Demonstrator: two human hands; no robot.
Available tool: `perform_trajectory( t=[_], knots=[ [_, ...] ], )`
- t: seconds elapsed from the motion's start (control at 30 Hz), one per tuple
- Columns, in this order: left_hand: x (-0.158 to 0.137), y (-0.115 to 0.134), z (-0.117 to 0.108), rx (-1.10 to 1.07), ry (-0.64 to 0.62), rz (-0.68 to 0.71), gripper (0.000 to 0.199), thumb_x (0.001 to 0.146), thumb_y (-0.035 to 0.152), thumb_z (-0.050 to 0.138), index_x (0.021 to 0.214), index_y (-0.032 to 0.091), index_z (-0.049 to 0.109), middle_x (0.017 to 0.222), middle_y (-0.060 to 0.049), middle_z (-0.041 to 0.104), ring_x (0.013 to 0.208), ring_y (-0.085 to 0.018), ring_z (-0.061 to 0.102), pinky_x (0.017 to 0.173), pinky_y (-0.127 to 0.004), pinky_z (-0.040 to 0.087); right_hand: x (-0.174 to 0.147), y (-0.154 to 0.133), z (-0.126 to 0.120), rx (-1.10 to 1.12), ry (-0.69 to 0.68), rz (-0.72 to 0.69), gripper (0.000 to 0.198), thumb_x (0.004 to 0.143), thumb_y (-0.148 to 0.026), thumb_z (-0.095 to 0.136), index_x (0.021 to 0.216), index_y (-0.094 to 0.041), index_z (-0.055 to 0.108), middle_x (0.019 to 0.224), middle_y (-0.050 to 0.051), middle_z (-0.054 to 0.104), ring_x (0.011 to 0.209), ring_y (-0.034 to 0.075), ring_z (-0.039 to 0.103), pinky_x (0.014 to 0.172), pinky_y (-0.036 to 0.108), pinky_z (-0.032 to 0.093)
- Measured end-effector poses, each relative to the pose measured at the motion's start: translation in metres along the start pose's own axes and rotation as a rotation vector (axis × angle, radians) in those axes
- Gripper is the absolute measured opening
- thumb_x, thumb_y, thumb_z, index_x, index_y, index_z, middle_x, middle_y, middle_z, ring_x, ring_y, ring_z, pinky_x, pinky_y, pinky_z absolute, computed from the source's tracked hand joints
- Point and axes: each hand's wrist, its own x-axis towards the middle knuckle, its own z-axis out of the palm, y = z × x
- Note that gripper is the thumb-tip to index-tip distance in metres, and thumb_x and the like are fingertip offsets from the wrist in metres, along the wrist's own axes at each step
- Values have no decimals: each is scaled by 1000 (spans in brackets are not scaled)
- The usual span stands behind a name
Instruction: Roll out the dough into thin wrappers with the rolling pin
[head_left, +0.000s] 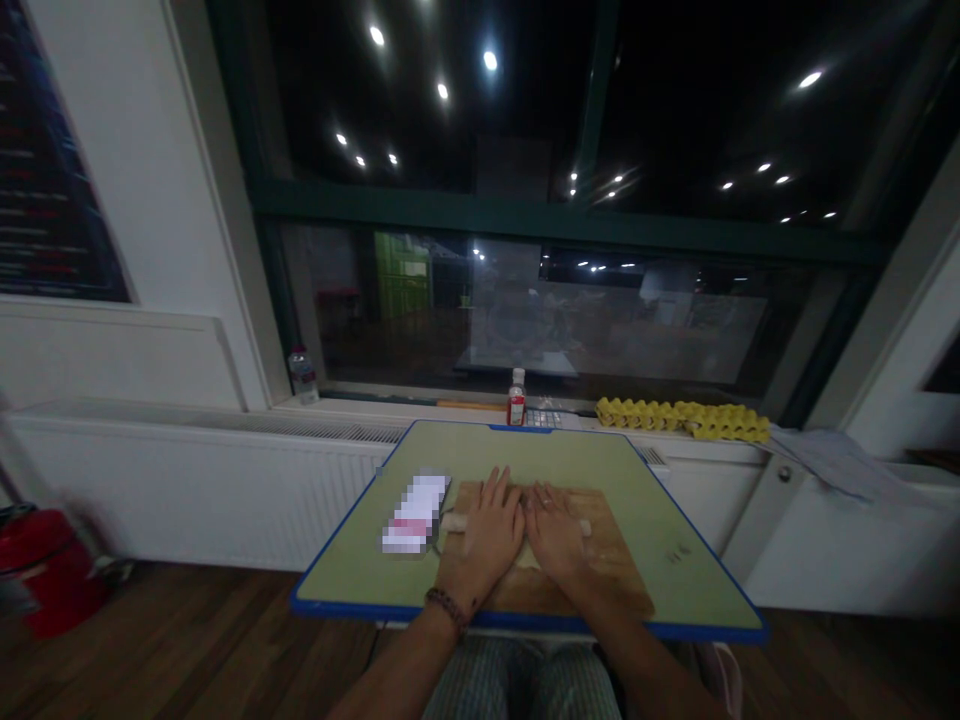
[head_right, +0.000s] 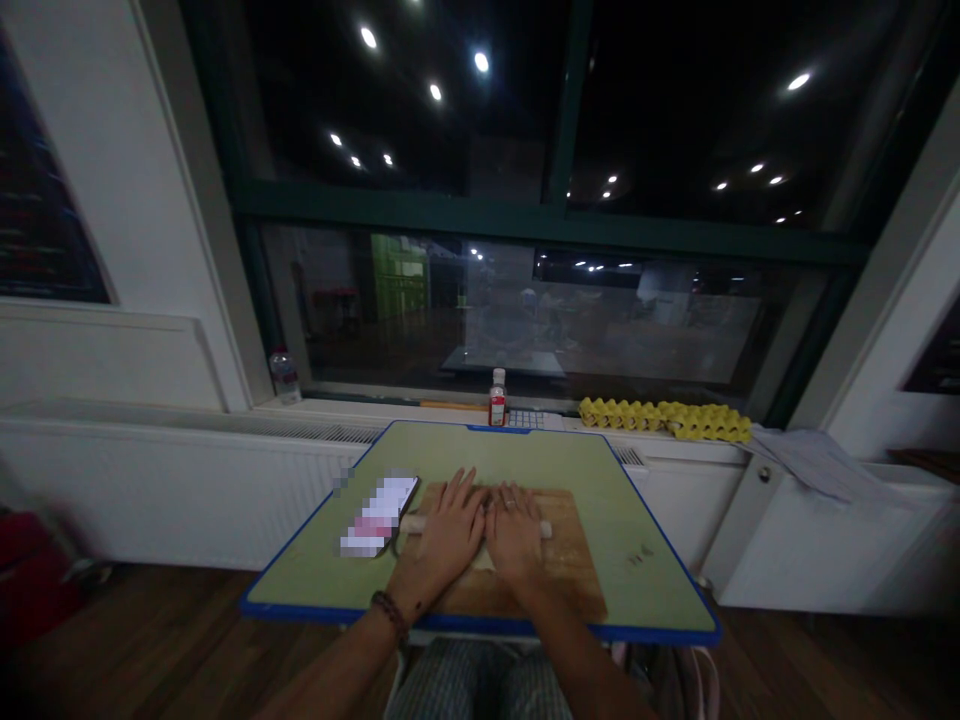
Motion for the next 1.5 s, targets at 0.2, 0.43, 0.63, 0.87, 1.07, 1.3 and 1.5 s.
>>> perform_trajectory(
  t=[0.2, 0.43, 0.63, 0.87, 1.07, 1.3, 1.5],
  knots=[
    [9, -5, 5, -10, 1, 6, 44, 96, 27, 34, 135, 23, 56, 157, -4, 34, 148, -25, 20, 119, -47, 20, 11, 0, -1, 9, -31, 11, 49, 95, -20, 30, 139, -16, 53, 147, 11, 46, 143, 23, 31, 119, 41, 17],
    [41, -12, 10, 6, -37, -84, 48, 96, 31, 33, 138, 22, 55, 153, -6, 41, 146, -27, 27, 118, -47, 23, 49, 8, -2, 45, -88, -23, 46, 93, -24, 39, 136, -21, 56, 142, 7, 53, 138, 21, 40, 118, 38, 17],
    [65, -18, 15, -18, -94, -241, 54, 95, 43, 34, 142, 20, 49, 152, -8, 43, 143, -28, 31, 117, -48, 22, 75, 10, -4, 83, -120, 205, 49, 95, -36, 36, 137, -18, 54, 146, 10, 48, 140, 22, 35, 114, 38, 23],
    [82, -23, 13, -19, -96, -311, 58, 92, 46, 42, 138, 12, 50, 145, -14, 50, 136, -29, 38, 112, -44, 28, 94, 12, -4, 98, -157, 310, 57, 92, -43, 41, 132, -5, 56, 141, 20, 52, 135, 27, 41, 107, 35, 31],
    [90, -26, 16, -4, -112, -320, 52, 90, 44, 45, 130, 12, 54, 138, -15, 55, 129, -29, 44, 106, -42, 33, 99, 15, -1, 107, -161, 348, 58, 92, -46, 41, 132, -7, 54, 138, 19, 53, 131, 28, 44, 103, 35, 33],
    [100, -32, 22, 7, -147, -320, 46, 88, 43, 46, 124, 16, 58, 134, -14, 58, 125, -29, 47, 101, -40, 35, 105, 17, -2, 130, -110, 354, 52, 92, -42, 41, 128, -8, 56, 133, 19, 57, 126, 27, 47, 100, 33, 36],
    [109, -38, 30, -15, -180, -335, 50, 86, 42, 46, 123, 11, 57, 133, -16, 57, 125, -30, 46, 101, -39, 35, 111, 19, -2, 137, -83, 351, 48, 91, -38, 42, 124, -8, 59, 129, 19, 59, 123, 28, 50, 97, 34, 37]
  ],
)
